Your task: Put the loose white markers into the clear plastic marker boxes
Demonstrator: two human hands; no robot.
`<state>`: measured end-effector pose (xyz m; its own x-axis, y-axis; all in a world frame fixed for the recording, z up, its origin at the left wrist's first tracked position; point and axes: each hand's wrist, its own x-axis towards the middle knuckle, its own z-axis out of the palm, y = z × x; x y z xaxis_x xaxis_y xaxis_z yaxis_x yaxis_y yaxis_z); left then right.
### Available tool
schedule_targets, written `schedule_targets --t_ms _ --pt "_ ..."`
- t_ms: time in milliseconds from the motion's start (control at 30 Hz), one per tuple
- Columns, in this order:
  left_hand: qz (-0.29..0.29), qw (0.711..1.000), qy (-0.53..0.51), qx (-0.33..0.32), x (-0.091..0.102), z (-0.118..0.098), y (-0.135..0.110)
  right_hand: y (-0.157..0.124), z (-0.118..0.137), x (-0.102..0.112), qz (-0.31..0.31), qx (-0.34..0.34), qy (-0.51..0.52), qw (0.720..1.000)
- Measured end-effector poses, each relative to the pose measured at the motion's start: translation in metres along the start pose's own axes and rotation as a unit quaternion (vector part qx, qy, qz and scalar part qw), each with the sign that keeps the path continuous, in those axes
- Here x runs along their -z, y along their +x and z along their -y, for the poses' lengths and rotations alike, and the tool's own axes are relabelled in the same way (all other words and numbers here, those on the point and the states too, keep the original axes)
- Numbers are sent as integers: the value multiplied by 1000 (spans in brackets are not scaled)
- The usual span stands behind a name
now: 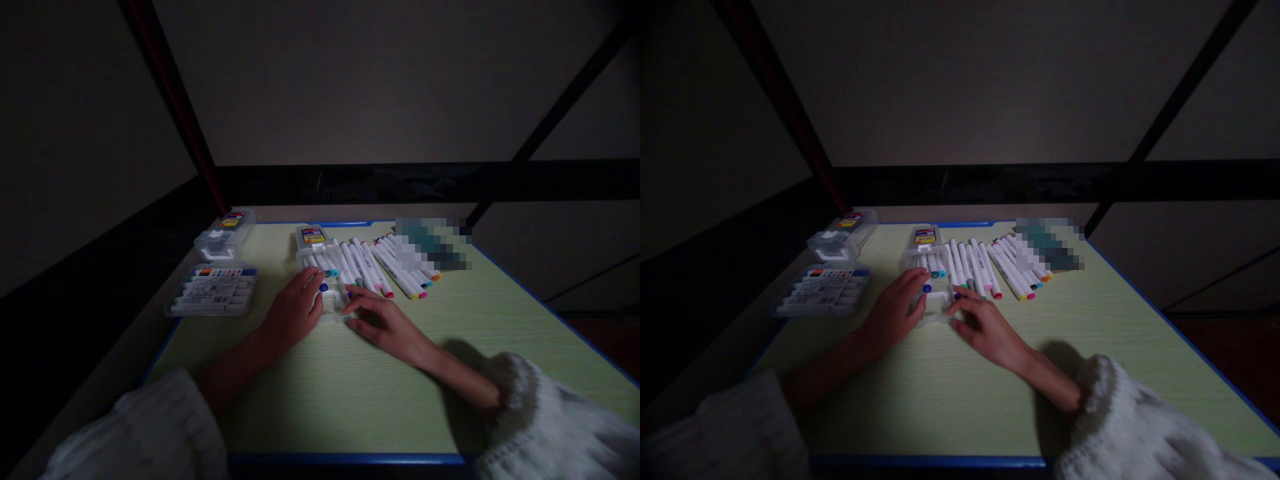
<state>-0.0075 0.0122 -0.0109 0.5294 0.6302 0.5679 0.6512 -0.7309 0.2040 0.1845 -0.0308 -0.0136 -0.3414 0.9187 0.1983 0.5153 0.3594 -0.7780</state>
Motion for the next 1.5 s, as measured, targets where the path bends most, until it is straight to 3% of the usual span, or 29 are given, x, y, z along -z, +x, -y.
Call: schedule_targets --t_ms 533,1100,1500 --pt "36 999 21 7 4 -3 0 0 3 1 8 0 -7 1000" --pt "26 999 34 -3 4 -1 0 0 3 1 -2 2 4 1000" --pt "51 998 43 15 7 -4 1 1 3 1 0 -5 0 1000"
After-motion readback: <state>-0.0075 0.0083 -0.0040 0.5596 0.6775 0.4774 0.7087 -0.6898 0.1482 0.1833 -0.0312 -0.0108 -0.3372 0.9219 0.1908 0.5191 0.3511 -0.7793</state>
